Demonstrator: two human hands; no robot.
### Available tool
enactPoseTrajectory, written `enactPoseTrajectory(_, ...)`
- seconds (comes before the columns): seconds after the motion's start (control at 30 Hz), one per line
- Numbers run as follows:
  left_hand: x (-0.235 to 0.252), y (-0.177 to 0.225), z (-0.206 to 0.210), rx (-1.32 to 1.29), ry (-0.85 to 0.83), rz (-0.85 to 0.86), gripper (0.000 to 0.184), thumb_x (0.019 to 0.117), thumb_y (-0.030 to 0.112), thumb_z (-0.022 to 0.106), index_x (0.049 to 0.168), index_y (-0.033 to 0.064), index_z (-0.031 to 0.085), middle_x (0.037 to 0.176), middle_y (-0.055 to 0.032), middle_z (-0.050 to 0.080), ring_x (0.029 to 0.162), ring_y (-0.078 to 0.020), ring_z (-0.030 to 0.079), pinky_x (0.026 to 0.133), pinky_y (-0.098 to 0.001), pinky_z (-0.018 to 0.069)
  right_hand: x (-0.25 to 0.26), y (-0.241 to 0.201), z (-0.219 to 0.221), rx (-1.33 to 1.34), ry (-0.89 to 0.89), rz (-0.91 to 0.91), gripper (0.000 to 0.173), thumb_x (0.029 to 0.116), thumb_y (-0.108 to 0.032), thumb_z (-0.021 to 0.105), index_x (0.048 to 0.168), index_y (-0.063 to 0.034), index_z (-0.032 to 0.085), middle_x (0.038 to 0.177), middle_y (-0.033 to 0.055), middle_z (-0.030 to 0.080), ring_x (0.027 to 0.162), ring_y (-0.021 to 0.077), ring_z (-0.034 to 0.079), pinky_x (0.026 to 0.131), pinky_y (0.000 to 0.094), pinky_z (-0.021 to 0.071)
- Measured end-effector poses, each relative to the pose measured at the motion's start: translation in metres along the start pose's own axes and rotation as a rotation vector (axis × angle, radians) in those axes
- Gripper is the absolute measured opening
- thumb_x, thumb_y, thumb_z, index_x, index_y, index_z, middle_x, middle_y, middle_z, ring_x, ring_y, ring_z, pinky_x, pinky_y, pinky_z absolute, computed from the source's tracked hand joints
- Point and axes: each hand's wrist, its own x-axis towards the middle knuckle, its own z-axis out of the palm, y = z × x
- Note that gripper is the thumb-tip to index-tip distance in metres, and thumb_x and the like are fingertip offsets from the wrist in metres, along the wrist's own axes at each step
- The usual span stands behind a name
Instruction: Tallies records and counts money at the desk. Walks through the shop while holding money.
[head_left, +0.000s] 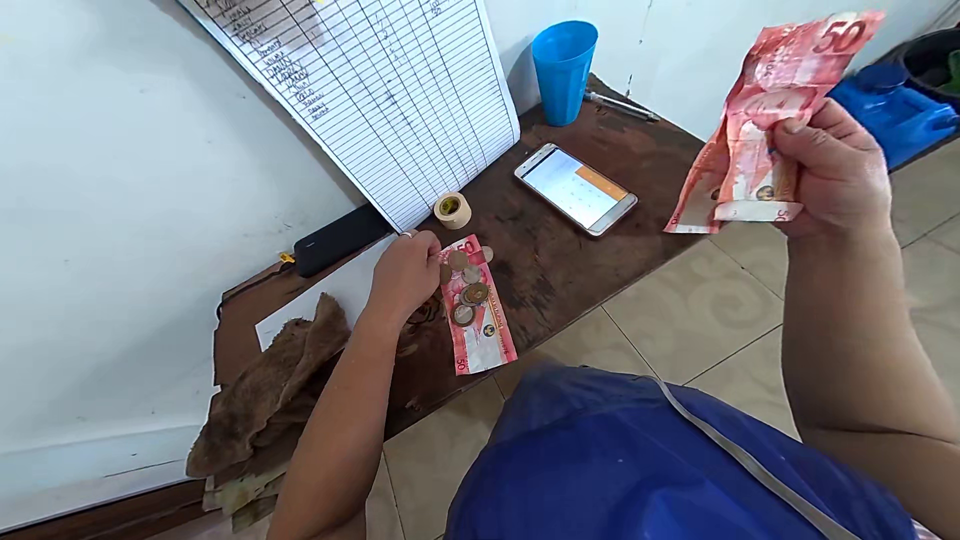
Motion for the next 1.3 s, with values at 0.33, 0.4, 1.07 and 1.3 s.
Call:
enactPoseTrajectory(0.33, -0.014, 0.010, -0.016, 0.062, 0.005, -0.124, 0.020, 0.0997, 0.005, 0.054, 0.088, -0.0083, 0.065, 0.100, -0.0276, 0.062, 0.107, -0.0447, 0.058, 0.086, -0.0612, 0.0449, 0.002, 0.036, -0.002, -0.362, -0.005, -0.098, 0.016, 0.0978, -0.006, 0.058, 0.109, -0.0157, 0.054, 0.092, -0.0171, 0.064, 0.080, -0.0074, 0.065, 0.078, 0.0146, 0.0575)
enactPoseTrajectory(0.4, -0.015, 0.013, -0.011, 0.158, 0.029, -0.139, 0.016, 0.0966, 0.006, 0.061, 0.096, -0.0084, 0.067, 0.119, -0.0297, 0.060, 0.125, -0.0482, 0.050, 0.093, -0.0619, 0.0453, 0.002, 0.039, -0.003, -0.393, -0.037, -0.126, 0.014, 0.0983, -0.008, 0.059, 0.109, -0.0154, 0.054, 0.092, -0.0164, 0.063, 0.079, -0.0082, 0.064, 0.077, 0.0136, 0.0564)
enactPoseTrajectory(1.07, -0.025, 0.051, -0.015, -0.806, -0.090, 0.723, 0.013, 0.0876, -0.006, 0.063, 0.098, 0.0012, 0.062, 0.082, 0.0050, 0.062, 0.073, 0.0048, 0.060, 0.069, -0.0110, 0.0516, -0.039, 0.012, 0.127, -0.092, -0.426, 0.272, 0.014, 0.1014, -0.003, 0.048, 0.107, -0.0117, 0.058, 0.080, -0.0088, 0.066, 0.066, -0.0021, 0.064, 0.062, 0.0169, 0.0565)
enactPoseTrajectory(1.3, -0.014, 0.051, 0.014, -0.352, 0.028, 0.302, 0.018, 0.0914, -0.001, 0.070, 0.109, -0.0058, 0.068, 0.097, -0.0207, 0.069, 0.089, -0.0309, 0.068, 0.083, -0.0488, 0.0553, -0.041, 0.026, 0.165, -0.598, -0.735, 0.282, 0.022, 0.1082, -0.014, 0.049, 0.117, 0.0008, 0.062, 0.089, 0.0116, 0.066, 0.078, 0.0181, 0.065, 0.073, 0.0384, 0.0549)
